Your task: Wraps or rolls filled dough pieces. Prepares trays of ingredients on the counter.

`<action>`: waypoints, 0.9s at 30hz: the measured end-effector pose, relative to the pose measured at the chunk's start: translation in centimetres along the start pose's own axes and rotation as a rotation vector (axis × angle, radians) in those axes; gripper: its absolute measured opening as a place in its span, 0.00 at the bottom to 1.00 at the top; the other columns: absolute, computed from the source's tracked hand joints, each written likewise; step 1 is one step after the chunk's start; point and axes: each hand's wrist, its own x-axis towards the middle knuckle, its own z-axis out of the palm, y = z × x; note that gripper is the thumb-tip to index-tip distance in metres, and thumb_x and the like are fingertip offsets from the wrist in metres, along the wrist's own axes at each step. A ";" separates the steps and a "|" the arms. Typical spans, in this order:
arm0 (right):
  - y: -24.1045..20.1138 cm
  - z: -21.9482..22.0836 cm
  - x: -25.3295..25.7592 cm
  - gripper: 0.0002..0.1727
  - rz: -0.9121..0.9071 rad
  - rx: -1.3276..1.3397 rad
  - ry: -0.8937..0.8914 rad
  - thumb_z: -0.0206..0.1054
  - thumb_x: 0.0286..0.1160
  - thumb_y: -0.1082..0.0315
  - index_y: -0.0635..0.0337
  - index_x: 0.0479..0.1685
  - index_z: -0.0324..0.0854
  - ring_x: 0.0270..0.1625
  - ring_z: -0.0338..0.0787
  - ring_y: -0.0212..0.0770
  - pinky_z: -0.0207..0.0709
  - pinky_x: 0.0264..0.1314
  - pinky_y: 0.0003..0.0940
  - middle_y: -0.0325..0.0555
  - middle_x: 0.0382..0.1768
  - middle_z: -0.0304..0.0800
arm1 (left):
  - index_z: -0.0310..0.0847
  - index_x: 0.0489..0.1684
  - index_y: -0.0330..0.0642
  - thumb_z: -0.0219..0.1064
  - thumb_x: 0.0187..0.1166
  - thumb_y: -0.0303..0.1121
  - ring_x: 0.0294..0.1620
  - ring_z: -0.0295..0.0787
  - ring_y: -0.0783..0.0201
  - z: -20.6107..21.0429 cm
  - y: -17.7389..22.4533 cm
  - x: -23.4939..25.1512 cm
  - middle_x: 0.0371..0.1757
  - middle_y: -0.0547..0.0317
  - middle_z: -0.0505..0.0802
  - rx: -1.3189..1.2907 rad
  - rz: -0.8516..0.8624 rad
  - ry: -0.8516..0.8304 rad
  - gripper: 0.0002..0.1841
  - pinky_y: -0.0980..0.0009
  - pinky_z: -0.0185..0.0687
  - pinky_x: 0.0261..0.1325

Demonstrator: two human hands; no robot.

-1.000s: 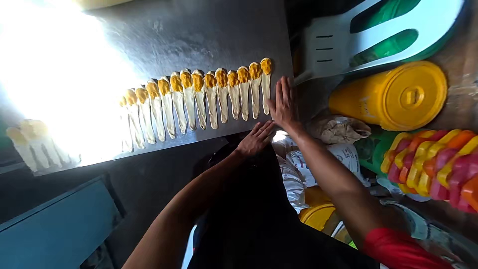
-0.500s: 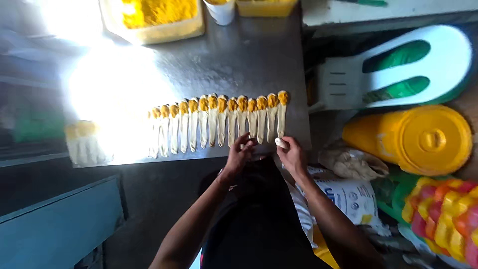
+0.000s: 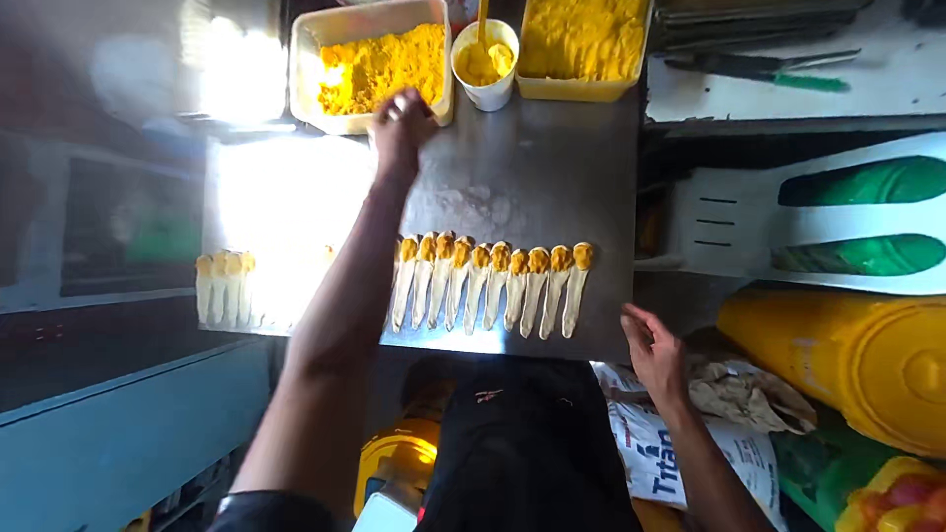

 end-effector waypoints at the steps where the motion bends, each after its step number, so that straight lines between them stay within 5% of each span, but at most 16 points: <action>1: 0.0 -0.5 0.6 0.21 0.006 -0.010 -0.020 0.62 0.88 0.58 0.64 0.69 0.84 0.63 0.93 0.42 0.85 0.70 0.41 0.55 0.62 0.92 | 0.78 0.66 0.34 0.67 0.86 0.40 0.44 0.92 0.57 -0.4 1.2 2.7 0.47 0.49 0.93 0.156 0.060 0.088 0.20 0.57 0.92 0.50; 3: 0.2 -1.0 1.5 0.19 0.015 -0.025 -0.021 0.63 0.87 0.61 0.65 0.67 0.85 0.62 0.93 0.41 0.86 0.70 0.41 0.55 0.60 0.93 | 0.68 0.82 0.38 0.68 0.82 0.51 0.64 0.88 0.61 -0.2 3.3 4.0 0.70 0.49 0.87 0.676 0.100 0.154 0.34 0.63 0.84 0.68; 5: 0.7 -0.8 3.5 0.18 0.002 -0.055 0.003 0.64 0.87 0.62 0.63 0.66 0.85 0.61 0.94 0.41 0.87 0.68 0.44 0.52 0.60 0.93 | 0.69 0.81 0.34 0.64 0.83 0.49 0.81 0.75 0.51 2.6 5.2 1.9 0.81 0.38 0.76 1.013 0.106 0.099 0.33 0.56 0.68 0.83; 8: 1.4 0.7 7.7 0.19 0.007 -0.161 -0.016 0.61 0.88 0.60 0.57 0.70 0.84 0.63 0.91 0.47 0.85 0.68 0.50 0.53 0.63 0.90 | 0.82 0.68 0.34 0.61 0.85 0.43 0.77 0.79 0.47 7.5 0.4 -3.9 0.70 0.37 0.86 1.092 0.342 -0.162 0.23 0.55 0.69 0.83; 10: 1.5 2.5 10.6 0.19 -0.042 -0.224 -0.042 0.61 0.88 0.62 0.54 0.73 0.84 0.66 0.89 0.50 0.83 0.70 0.52 0.54 0.64 0.88 | 0.88 0.60 0.38 0.57 0.89 0.40 0.72 0.83 0.48 10.7 -5.2 -10.3 0.63 0.44 0.91 1.096 0.366 -0.491 0.18 0.52 0.74 0.79; 13: 1.2 4.7 13.6 0.20 -0.120 -0.335 -0.115 0.62 0.85 0.67 0.48 0.72 0.86 0.66 0.87 0.51 0.85 0.65 0.51 0.53 0.65 0.85 | 0.88 0.65 0.47 0.58 0.88 0.37 0.70 0.81 0.46 14.3 -12.1 -17.7 0.64 0.49 0.88 1.124 0.350 -0.839 0.16 0.46 0.79 0.69; 16: 1.1 5.8 14.7 0.15 -0.160 -0.332 -0.132 0.63 0.79 0.72 0.53 0.58 0.92 0.64 0.86 0.51 0.84 0.63 0.49 0.53 0.61 0.86 | 0.85 0.71 0.54 0.56 0.86 0.33 0.68 0.79 0.46 16.2 -14.7 -20.9 0.67 0.50 0.84 1.231 0.385 -0.893 0.19 0.49 0.78 0.62; 18: 0.7 5.8 15.1 0.13 -0.140 -0.316 -0.159 0.66 0.72 0.77 0.59 0.52 0.89 0.64 0.86 0.52 0.84 0.64 0.50 0.54 0.59 0.86 | 0.87 0.66 0.55 0.58 0.85 0.31 0.68 0.78 0.47 16.7 -15.0 -21.4 0.67 0.51 0.83 1.222 0.381 -0.883 0.17 0.51 0.76 0.61; 23: 0.6 5.6 15.5 0.19 -0.052 -0.292 -0.232 0.67 0.67 0.80 0.60 0.59 0.87 0.64 0.88 0.53 0.82 0.66 0.55 0.54 0.59 0.88 | 0.90 0.51 0.48 0.61 0.84 0.32 0.67 0.80 0.50 16.6 -15.1 -21.2 0.62 0.54 0.87 1.032 0.285 -0.886 0.10 0.51 0.80 0.64; 27: 1.0 5.8 14.7 0.12 -0.078 -0.280 -0.128 0.70 0.66 0.76 0.56 0.46 0.90 0.55 0.91 0.48 0.85 0.55 0.54 0.47 0.50 0.91 | 0.90 0.48 0.44 0.60 0.86 0.33 0.59 0.84 0.50 16.3 -14.9 -21.2 0.49 0.54 0.91 0.983 0.390 -0.899 0.10 0.54 0.81 0.60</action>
